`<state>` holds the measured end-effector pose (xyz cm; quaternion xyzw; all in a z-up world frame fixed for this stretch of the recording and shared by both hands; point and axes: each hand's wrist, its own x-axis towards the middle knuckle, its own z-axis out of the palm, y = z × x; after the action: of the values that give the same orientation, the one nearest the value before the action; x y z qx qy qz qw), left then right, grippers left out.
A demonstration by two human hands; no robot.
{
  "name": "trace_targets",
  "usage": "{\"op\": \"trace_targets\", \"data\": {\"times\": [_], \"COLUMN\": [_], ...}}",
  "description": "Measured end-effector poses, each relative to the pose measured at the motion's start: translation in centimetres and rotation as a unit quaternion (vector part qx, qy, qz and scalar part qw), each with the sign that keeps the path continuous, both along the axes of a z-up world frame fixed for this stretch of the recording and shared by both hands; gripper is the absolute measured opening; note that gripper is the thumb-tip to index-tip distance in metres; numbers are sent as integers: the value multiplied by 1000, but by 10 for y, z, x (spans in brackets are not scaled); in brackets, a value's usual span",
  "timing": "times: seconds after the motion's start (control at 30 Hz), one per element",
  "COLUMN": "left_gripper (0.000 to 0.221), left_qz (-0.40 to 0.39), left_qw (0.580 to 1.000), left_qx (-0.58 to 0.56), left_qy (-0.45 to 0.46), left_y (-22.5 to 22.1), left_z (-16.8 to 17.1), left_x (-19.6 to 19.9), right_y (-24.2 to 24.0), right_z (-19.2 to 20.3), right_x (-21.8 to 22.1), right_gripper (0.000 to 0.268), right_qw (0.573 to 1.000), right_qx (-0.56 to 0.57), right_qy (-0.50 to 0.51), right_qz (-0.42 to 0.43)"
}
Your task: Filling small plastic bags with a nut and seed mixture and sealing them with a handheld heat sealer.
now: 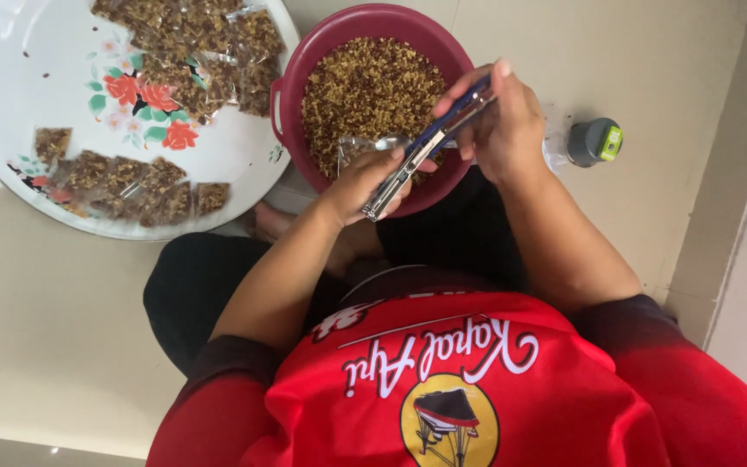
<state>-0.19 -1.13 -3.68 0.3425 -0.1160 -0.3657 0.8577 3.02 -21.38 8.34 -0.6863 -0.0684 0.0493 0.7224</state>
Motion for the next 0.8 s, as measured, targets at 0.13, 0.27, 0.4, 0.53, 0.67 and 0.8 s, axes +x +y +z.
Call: {"op": "trace_targets", "data": {"times": [0.13,0.27,0.4,0.53,0.67,0.8], "left_gripper": [54,57,20,16,24,15], "left_qz": [-5,12,75,158,229,288], "left_qw": [999,997,995,980,959,940], "left_qx": [-45,-73,-48,-1,-8,-15], "left_qy": [12,12,44,125,165,181], "left_y": [1,-12,-7,-1,-8,-21], "left_z": [11,-15,-16,-25,-28,-15], "left_x": [-6,-10,-10,-17,-28,-47], "right_y": [-12,-14,-98,-238,-304,-364], "right_z": [-35,-56,-128,-214,-212,-281], "right_x": [16,11,30,45,33,25], "right_gripper": [49,77,28,28,64,66], "right_qw": [951,958,946,747,639,644], "right_qx": [239,61,-270,-575,-637,-641], "right_qy": [192,264,25,-70,294,332], "right_qz": [26,-91,-176,-326,-314,-253]}}
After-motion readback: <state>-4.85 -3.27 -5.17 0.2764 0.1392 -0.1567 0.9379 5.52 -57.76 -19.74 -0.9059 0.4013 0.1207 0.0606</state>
